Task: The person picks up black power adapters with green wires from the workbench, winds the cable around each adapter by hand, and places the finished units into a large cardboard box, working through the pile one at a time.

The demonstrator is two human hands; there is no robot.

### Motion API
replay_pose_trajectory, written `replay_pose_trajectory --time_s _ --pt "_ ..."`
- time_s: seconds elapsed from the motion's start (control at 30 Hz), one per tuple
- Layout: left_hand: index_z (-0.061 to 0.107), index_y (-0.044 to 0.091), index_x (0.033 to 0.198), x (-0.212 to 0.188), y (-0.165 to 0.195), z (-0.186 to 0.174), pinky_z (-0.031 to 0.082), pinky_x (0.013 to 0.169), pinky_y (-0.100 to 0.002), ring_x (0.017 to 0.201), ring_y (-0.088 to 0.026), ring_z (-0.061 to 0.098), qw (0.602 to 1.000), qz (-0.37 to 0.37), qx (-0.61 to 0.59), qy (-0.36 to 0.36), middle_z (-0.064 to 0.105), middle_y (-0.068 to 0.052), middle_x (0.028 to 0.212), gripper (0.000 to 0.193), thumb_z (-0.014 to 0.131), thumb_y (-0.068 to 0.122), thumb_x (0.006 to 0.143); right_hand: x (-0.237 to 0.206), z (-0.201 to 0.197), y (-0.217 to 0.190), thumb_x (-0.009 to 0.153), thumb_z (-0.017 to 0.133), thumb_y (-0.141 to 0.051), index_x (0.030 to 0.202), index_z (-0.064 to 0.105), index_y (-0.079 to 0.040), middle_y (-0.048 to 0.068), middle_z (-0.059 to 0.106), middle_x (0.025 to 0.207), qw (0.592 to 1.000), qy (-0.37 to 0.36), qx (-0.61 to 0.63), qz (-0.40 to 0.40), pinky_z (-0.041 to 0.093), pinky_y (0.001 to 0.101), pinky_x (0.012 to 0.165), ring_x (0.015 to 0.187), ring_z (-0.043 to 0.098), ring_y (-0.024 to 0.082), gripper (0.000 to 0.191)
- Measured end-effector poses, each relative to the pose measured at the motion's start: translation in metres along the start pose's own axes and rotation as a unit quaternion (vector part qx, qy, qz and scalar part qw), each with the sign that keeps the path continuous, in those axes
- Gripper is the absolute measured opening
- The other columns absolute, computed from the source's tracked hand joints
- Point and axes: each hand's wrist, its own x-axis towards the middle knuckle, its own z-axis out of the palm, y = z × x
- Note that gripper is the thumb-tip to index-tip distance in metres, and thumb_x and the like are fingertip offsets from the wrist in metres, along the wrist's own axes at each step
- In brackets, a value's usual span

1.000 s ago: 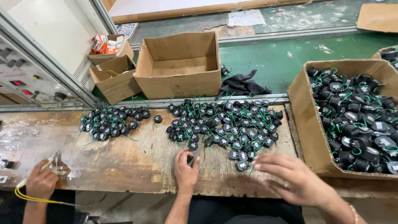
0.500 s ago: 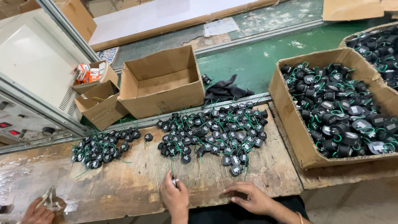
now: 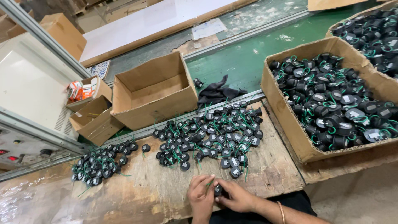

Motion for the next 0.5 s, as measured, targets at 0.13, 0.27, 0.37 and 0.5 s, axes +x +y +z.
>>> replay_pose_trajectory --time_s 0.13,0.27,0.37,0.5 --pt "0.076 0.006 0.108 -0.010 0.002 0.006 0.061 0.083 -0.033 0.094 -0.023 0.076 0.993 -0.069 -0.090 0.016 0.079 -0.007 0.100 0.021 0.075 0.004 0.087 -0.002 -0.005 0.003 0.083 0.069 -0.005 0.125 0.062 -0.005 0.009 0.070 0.080 0.997 0.037 0.060 -0.036 0.055 0.0340 0.061 0.066 0.068 0.018 0.043" --pt "0.074 0.005 0.109 -0.016 -0.001 -0.012 0.053 0.102 -0.037 0.111 -0.025 0.075 0.996 0.032 -0.073 -0.027 0.080 -0.010 0.114 0.015 0.066 0.007 0.097 0.001 -0.005 0.001 0.076 0.078 -0.004 0.105 0.069 0.000 0.013 0.068 0.082 0.996 0.071 0.026 -0.056 0.053 0.0357 0.062 0.069 0.066 0.021 0.030" --pt "0.073 0.002 0.107 -0.017 -0.004 -0.021 0.050 0.105 -0.039 0.118 -0.030 0.069 0.986 0.020 -0.148 -0.074 0.077 -0.015 0.122 0.016 0.065 0.004 0.094 0.004 -0.003 0.000 0.076 0.080 -0.006 0.104 0.069 0.001 0.014 0.069 0.087 0.988 0.114 0.031 -0.095 0.053 0.0368 0.067 0.077 0.067 0.024 0.031" --pt "0.072 -0.002 0.095 -0.022 -0.009 -0.010 0.052 0.098 -0.037 0.117 -0.027 0.065 0.962 -0.088 -0.252 -0.052 0.074 -0.017 0.116 0.014 0.077 -0.009 0.084 0.002 0.001 -0.002 0.081 0.082 -0.011 0.097 0.068 -0.001 0.013 0.066 0.082 0.990 0.125 -0.005 -0.069 0.052 0.0378 0.065 0.074 0.066 0.027 0.024"
